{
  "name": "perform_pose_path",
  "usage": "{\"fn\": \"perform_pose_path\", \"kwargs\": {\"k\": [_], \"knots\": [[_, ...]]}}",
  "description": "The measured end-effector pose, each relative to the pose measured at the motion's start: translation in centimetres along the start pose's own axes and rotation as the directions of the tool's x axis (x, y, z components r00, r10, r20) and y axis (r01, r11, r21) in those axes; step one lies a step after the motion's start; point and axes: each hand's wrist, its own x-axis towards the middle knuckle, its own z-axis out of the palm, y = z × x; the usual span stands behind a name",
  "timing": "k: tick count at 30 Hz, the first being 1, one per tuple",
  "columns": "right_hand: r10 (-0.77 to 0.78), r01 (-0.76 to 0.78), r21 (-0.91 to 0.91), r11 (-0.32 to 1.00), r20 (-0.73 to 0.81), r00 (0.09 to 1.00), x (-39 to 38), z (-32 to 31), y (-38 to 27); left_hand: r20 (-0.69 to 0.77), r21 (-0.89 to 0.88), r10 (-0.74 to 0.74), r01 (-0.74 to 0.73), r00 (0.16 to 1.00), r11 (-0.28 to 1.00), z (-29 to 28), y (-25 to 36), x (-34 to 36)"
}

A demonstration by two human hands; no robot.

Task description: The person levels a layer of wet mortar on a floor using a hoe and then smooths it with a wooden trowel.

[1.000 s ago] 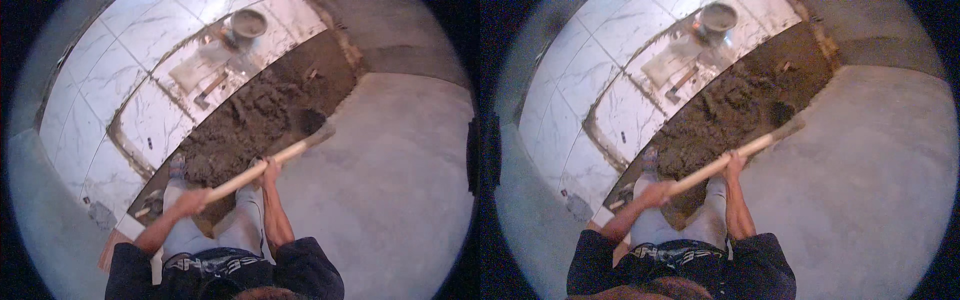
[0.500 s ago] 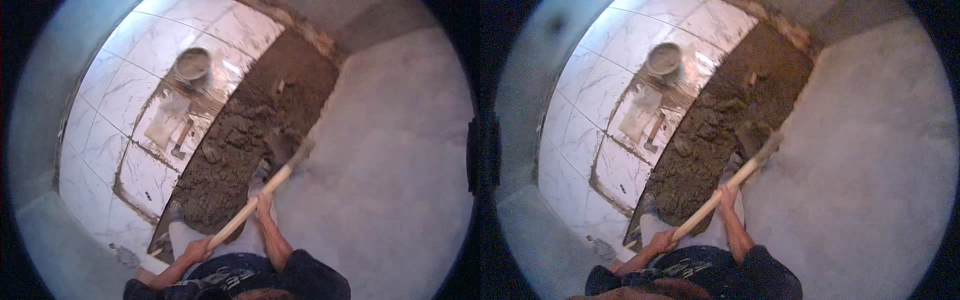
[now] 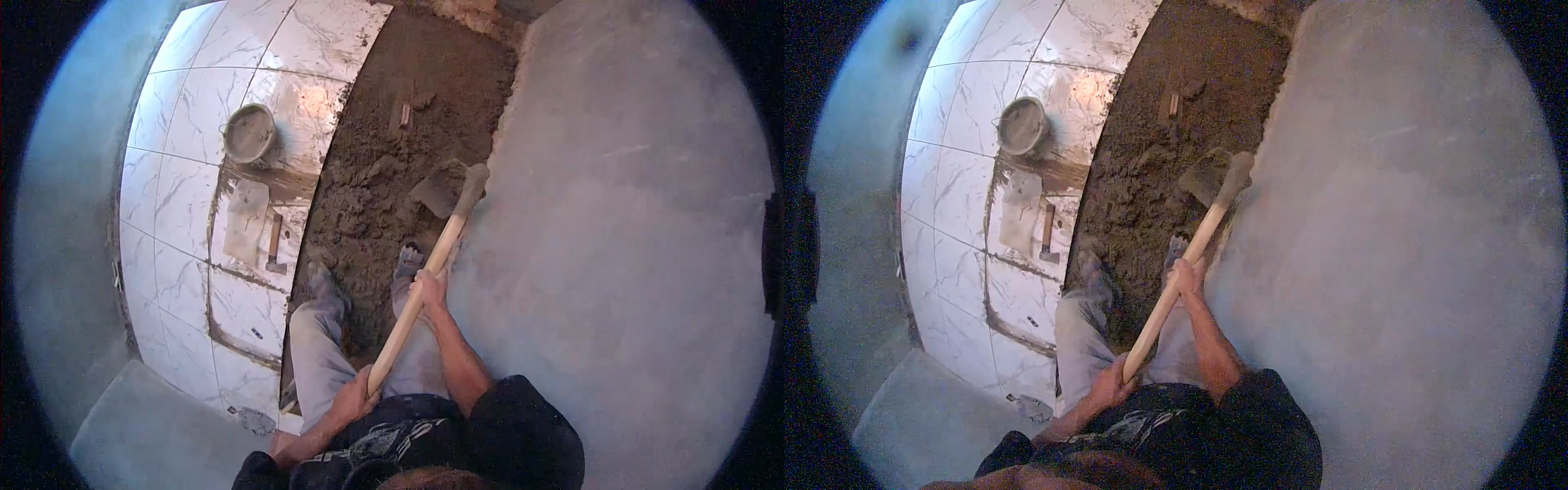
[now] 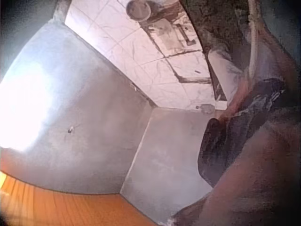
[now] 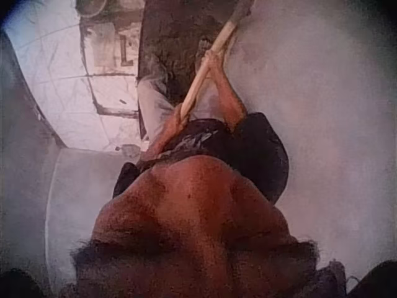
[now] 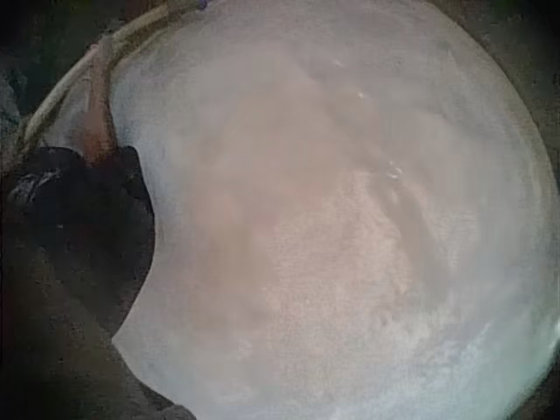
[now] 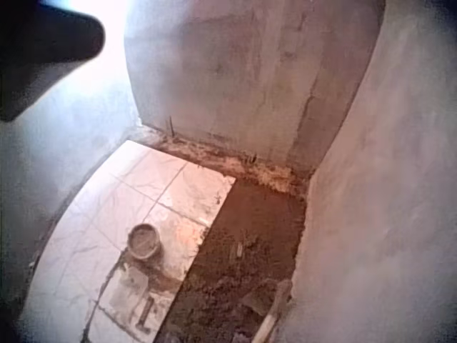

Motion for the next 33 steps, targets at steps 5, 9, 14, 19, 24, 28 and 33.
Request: {"fn": "perform_pose_path", "kwargs": {"k": [5, 9, 14, 19, 24, 28, 33], "knots": [[0.025, -0.025, -0.036, 0.999, -0.017, 1.000, 1.3, 1.9, -2.8, -0.001, -0.013, 0.116, -0.116, 0.993, 0.993, -4.1, 0.6, 1.3], [-0.011, 0.006, -0.083, 0.996, -0.057, 0.998, 1.5, 4.4, -5.2, 0.037, 0.033, 0.200, -0.201, 0.979, 0.979, -9.0, -0.8, 2.3], [-0.099, 0.094, -0.049, 0.994, -0.119, 0.988, 2.3, 8.1, -10.0, 0.095, 0.030, 0.243, -0.246, 0.965, 0.969, -13.2, 0.4, 5.8], [-0.150, 0.123, -0.220, 0.968, -0.109, 0.983, 8.1, 9.1, -17.5, -0.029, -0.091, 0.319, -0.320, 0.947, 0.943, -10.2, 5.0, 14.0], [-0.361, 0.302, -0.404, 0.863, -0.077, 0.929, 23.3, 4.6, -26.2, -0.162, -0.131, 0.360, -0.382, 0.919, 0.915, -7.0, 16.0, 26.5], [-0.285, 0.287, -0.330, 0.899, 0.055, 0.957, 32.1, 4.5, -32.8, -0.167, -0.251, 0.302, -0.337, 0.938, 0.907, -7.6, 24.4, 35.3], [-0.147, 0.166, -0.352, 0.921, 0.081, 0.986, 42.9, 0.9, -34.1, -0.201, -0.244, 0.246, -0.292, 0.948, 0.925, -4.4, 29.3, 42.2]]}}
